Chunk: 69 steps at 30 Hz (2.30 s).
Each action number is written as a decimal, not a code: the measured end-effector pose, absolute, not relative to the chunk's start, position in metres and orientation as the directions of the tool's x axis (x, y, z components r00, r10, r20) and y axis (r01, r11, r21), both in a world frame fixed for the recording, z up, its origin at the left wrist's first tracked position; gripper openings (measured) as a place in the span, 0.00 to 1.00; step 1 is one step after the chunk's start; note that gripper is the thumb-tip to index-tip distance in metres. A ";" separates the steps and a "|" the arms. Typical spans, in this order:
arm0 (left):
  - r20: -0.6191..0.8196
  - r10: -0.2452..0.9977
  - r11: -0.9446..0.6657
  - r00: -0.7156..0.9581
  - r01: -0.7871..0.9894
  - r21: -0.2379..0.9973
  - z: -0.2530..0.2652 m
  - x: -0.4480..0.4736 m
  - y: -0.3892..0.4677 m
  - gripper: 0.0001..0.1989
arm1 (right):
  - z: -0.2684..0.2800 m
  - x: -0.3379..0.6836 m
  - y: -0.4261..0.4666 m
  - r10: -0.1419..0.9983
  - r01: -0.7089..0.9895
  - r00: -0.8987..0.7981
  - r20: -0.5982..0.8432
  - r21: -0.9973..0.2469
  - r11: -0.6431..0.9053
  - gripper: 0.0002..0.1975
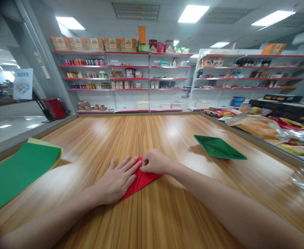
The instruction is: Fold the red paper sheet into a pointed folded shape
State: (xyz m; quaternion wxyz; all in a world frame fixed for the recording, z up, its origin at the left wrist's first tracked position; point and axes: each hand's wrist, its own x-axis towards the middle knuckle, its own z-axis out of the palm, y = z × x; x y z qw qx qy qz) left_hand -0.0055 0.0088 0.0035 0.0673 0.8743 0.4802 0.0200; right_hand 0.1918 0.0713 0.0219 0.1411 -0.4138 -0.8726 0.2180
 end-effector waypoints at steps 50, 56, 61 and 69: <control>-0.058 0.814 -0.571 0.578 0.815 0.100 0.005 -0.007 0.010 0.27 | 0.018 0.182 0.059 0.481 0.479 -0.805 -0.348 -0.859 0.180 0.07; -0.061 0.821 -0.560 0.567 0.822 0.103 0.005 -0.006 0.010 0.27 | 0.017 0.182 0.059 0.503 0.489 -0.790 -0.350 -0.855 0.174 0.05; -0.063 0.824 -0.556 0.562 0.825 0.100 0.007 -0.005 0.009 0.27 | 0.019 0.183 0.058 0.508 0.508 -0.782 -0.361 -0.842 0.183 0.05; -0.074 0.823 -0.555 0.563 0.825 0.105 0.010 -0.004 0.008 0.27 | 0.029 0.194 0.070 0.564 0.595 -0.718 -0.408 -0.780 0.193 0.07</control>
